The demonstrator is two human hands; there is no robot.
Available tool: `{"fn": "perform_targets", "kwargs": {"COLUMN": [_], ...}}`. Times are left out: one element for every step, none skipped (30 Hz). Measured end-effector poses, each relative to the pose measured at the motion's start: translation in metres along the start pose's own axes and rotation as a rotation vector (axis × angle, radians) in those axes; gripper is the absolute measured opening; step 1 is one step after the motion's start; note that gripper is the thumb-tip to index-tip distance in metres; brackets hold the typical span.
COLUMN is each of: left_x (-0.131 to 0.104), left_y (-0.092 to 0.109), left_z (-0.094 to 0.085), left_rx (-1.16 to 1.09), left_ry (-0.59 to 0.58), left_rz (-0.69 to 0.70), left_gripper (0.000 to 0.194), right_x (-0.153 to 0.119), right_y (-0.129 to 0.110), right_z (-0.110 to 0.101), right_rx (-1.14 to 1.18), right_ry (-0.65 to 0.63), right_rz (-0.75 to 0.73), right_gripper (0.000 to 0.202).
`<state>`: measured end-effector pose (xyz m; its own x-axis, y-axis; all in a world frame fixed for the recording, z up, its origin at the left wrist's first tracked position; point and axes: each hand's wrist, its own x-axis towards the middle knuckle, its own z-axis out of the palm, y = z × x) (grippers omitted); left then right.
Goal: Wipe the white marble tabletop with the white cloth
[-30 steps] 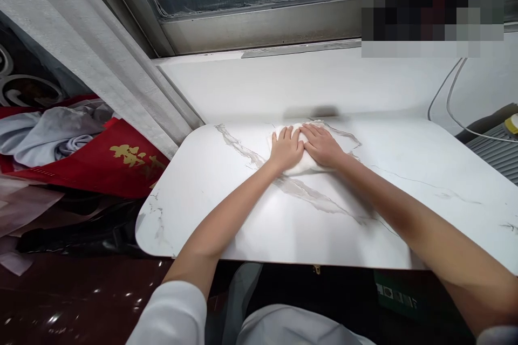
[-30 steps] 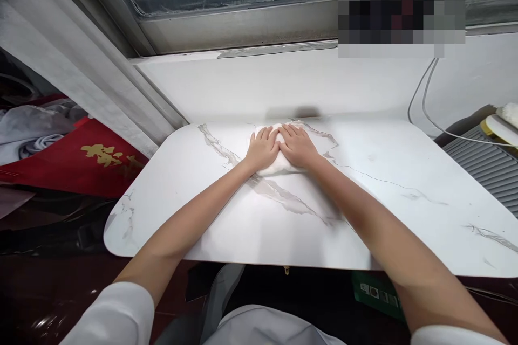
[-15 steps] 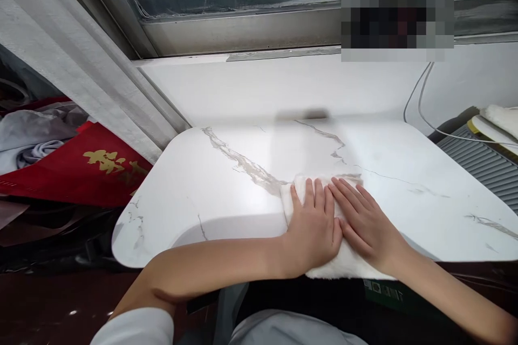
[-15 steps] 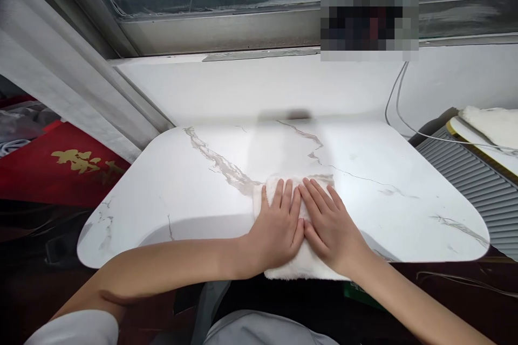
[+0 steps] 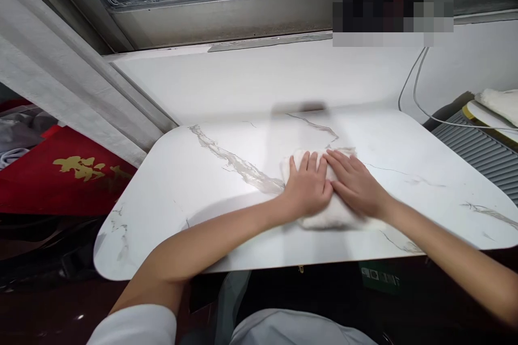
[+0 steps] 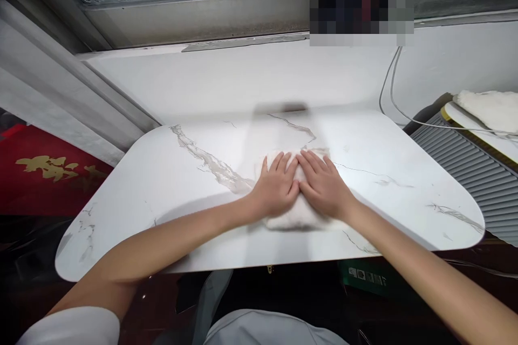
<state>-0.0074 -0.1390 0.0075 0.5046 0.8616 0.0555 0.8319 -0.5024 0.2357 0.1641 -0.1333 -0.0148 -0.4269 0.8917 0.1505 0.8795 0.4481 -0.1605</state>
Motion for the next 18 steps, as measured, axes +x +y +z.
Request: {"fn": "perform_targets", "kwargs": {"left_x": [0.015,0.029,0.044,0.058,0.072,0.084,0.095,0.105,0.114,0.121,0.128,0.133,0.138,0.143,0.147,0.151,0.155,0.158], "left_y": [-0.006,-0.013,-0.019,-0.025,-0.031,-0.037,-0.041,-0.046,-0.049,-0.052,-0.055,-0.057,-0.059,-0.06,-0.061,-0.062,-0.062,-0.062], "left_z": [-0.001,-0.001,-0.002,-0.002,-0.003,-0.003,-0.004,-0.005,-0.005,-0.006,-0.006,-0.006,-0.006,-0.006,-0.006,-0.005,-0.004,-0.003], "left_rx": [-0.016,-0.03,-0.04,-0.045,-0.049,-0.051,-0.053,-0.055,-0.058,-0.062,-0.067,-0.071,-0.076,-0.08,-0.081,-0.08,-0.077,-0.072], "left_ry": [0.006,0.013,0.022,0.025,0.032,0.041,0.052,0.065,0.077,0.089,0.098,0.104,0.11,0.118,0.126,0.134,0.144,0.155], "left_rz": [-0.018,-0.032,-0.047,-0.057,-0.067,-0.077,-0.083,-0.089,-0.093,-0.095,-0.096,-0.097,-0.101,-0.104,-0.106,-0.109,-0.112,-0.117], "left_gripper": [0.059,0.058,0.058,0.057,0.057,0.056,0.055,0.055,0.054,0.053,0.053,0.052,0.052,0.051,0.051,0.05,0.049,0.049], "right_x": [0.016,0.032,0.047,0.062,0.076,0.088,0.099,0.109,0.117,0.124,0.129,0.134,0.139,0.143,0.146,0.149,0.151,0.153], "right_y": [0.005,0.011,0.016,0.022,0.027,0.033,0.038,0.043,0.048,0.052,0.056,0.059,0.062,0.065,0.068,0.071,0.074,0.077], "right_z": [-0.001,-0.003,-0.004,-0.004,-0.004,-0.003,-0.002,-0.001,-0.001,0.0,0.0,0.0,0.0,0.0,0.0,0.0,0.0,0.0], "right_rx": [0.017,0.034,0.047,0.058,0.067,0.076,0.089,0.105,0.124,0.143,0.159,0.172,0.181,0.187,0.19,0.192,0.192,0.19], "right_ry": [-0.022,-0.025,-0.004,0.03,0.065,0.097,0.122,0.138,0.147,0.154,0.161,0.168,0.174,0.179,0.183,0.185,0.183,0.181], "right_rz": [0.039,0.069,0.091,0.106,0.111,0.111,0.108,0.107,0.109,0.116,0.124,0.129,0.131,0.13,0.128,0.127,0.127,0.128], "right_gripper": [0.06,0.059,0.058,0.056,0.055,0.054,0.054,0.053,0.053,0.054,0.054,0.054,0.054,0.054,0.054,0.054,0.054,0.054]}}
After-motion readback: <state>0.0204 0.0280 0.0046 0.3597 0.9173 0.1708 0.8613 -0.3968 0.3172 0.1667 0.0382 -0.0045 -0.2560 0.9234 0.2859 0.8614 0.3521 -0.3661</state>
